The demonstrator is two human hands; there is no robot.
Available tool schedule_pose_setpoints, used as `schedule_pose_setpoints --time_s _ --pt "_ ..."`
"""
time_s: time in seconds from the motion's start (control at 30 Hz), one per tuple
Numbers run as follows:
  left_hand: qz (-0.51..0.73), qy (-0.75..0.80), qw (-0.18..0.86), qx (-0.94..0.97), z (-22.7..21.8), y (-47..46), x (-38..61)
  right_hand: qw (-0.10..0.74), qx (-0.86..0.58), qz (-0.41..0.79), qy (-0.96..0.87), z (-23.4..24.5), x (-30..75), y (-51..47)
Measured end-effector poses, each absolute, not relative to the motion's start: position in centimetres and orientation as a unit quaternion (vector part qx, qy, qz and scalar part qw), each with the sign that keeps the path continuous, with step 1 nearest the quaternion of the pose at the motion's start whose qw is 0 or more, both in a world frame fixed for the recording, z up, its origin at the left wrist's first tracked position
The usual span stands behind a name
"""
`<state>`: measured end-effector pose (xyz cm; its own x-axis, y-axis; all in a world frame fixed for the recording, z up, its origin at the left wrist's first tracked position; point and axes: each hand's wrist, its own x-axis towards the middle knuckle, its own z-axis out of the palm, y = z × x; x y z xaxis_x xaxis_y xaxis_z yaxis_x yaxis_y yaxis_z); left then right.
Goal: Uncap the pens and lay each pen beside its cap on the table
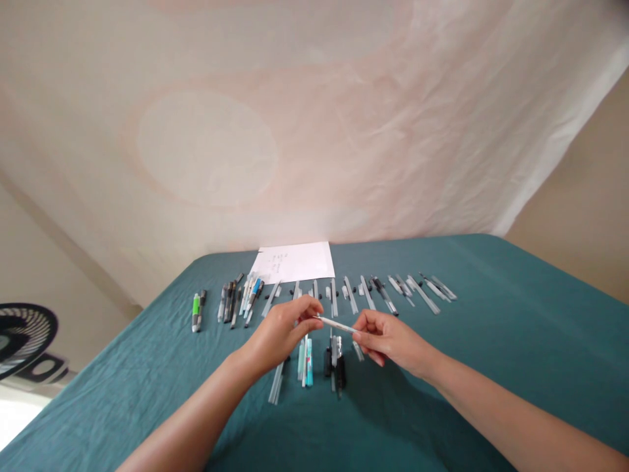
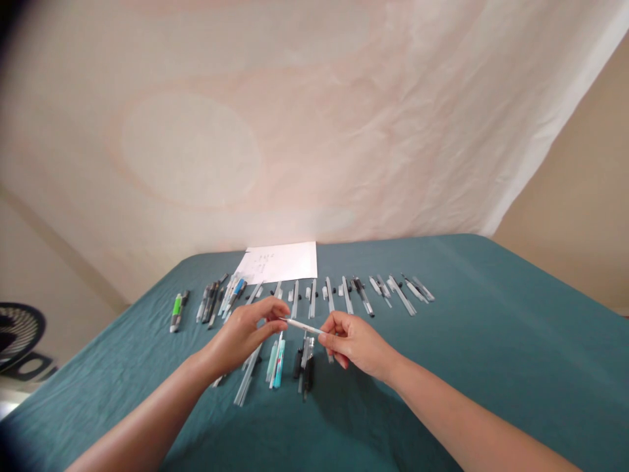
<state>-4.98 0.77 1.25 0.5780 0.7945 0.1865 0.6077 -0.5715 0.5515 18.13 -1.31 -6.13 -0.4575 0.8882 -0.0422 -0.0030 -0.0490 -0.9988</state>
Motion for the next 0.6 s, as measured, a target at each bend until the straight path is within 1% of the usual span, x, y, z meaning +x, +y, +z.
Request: schedule_pose_setpoints --time_s 0.1,0.33,0.6 --pt "0.202 0.400 0.210 0.869 1.2 0.7 -4.9 0.358 -0.374 0.623 -0.586 -6.2 18.2 -1.3" --pt "0.170 0.427 0.117 0.880 0.3 1.1 -5.0 0.361 -0.384 0.611 -0.592 -6.2 18.1 -1.4" --pt "0.181 0.409 0.185 0.875 1.4 0.9 -5.0 0.357 -0.396 0.596 -0.601 -5.9 18.2 -1.4"
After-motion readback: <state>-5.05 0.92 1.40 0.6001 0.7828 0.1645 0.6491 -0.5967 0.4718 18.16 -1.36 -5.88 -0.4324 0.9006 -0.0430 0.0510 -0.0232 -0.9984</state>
